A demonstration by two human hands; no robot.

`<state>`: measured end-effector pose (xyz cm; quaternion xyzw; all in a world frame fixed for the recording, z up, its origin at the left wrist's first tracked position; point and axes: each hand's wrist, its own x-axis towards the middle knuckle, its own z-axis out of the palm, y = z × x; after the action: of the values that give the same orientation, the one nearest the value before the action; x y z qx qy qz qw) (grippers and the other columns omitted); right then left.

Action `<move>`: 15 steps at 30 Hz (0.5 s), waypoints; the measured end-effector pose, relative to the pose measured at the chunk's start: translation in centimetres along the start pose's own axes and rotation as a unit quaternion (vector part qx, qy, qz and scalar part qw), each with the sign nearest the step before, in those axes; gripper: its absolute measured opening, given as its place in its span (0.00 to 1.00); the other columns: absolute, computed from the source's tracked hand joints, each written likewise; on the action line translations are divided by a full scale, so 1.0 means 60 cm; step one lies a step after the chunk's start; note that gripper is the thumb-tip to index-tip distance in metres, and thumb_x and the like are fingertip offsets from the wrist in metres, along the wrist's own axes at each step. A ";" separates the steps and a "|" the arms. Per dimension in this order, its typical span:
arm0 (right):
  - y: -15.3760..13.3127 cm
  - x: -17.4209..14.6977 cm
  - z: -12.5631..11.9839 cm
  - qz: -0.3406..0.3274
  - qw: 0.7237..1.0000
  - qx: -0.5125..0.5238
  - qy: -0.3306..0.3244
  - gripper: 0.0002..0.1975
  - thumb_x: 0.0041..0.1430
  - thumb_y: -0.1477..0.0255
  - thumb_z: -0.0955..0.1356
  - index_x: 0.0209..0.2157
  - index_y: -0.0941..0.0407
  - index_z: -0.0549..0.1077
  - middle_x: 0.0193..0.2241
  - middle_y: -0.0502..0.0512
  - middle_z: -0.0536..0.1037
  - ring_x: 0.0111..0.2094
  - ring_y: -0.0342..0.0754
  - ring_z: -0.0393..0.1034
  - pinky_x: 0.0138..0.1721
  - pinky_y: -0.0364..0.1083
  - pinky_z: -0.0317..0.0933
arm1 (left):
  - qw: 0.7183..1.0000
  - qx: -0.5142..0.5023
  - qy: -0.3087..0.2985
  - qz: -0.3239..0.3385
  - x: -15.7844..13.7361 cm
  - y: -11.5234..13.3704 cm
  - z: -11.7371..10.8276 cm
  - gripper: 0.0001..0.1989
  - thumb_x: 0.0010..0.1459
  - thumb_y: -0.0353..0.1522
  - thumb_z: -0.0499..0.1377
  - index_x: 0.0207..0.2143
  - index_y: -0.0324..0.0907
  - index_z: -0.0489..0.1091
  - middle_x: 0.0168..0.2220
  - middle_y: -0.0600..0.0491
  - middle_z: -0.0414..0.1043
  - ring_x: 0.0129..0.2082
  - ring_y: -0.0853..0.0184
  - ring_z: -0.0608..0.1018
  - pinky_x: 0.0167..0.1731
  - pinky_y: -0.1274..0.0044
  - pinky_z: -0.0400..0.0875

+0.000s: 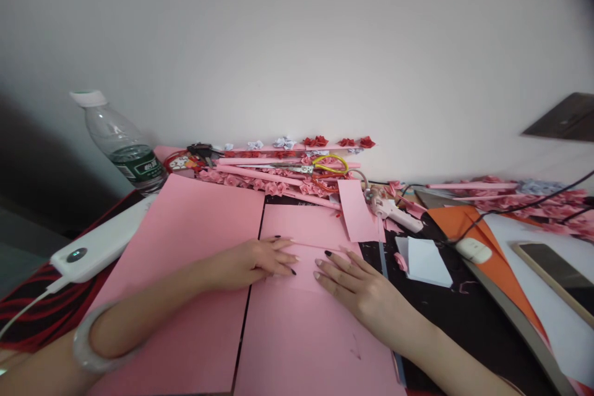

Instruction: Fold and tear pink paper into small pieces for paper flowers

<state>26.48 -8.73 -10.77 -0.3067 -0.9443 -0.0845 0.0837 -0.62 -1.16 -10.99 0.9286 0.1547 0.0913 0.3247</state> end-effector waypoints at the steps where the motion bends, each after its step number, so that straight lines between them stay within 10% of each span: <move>1: 0.000 0.000 0.000 0.000 1.000 0.000 0.001 0.19 0.63 0.76 0.57 0.54 0.55 0.60 0.53 0.55 0.66 0.56 0.50 0.53 0.54 0.56 0.54 | 1.000 -0.001 0.000 0.001 0.000 0.000 0.000 0.21 0.57 0.21 0.47 0.48 0.46 0.67 0.53 0.53 0.62 0.60 0.66 0.53 0.57 0.65 0.49; 15: -0.003 0.000 0.000 0.004 1.000 0.008 0.007 0.19 0.62 0.77 0.58 0.54 0.55 0.61 0.52 0.54 0.66 0.56 0.50 0.54 0.53 0.56 0.55 | 1.000 0.010 0.004 0.008 -0.001 0.000 0.000 0.19 0.59 0.24 0.46 0.48 0.46 0.67 0.53 0.53 0.63 0.60 0.64 0.52 0.57 0.65 0.50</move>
<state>26.38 -8.86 -10.81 -0.3095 -0.9431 -0.0787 0.0930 -0.67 -1.18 -10.99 0.9326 0.1499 0.0962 0.3140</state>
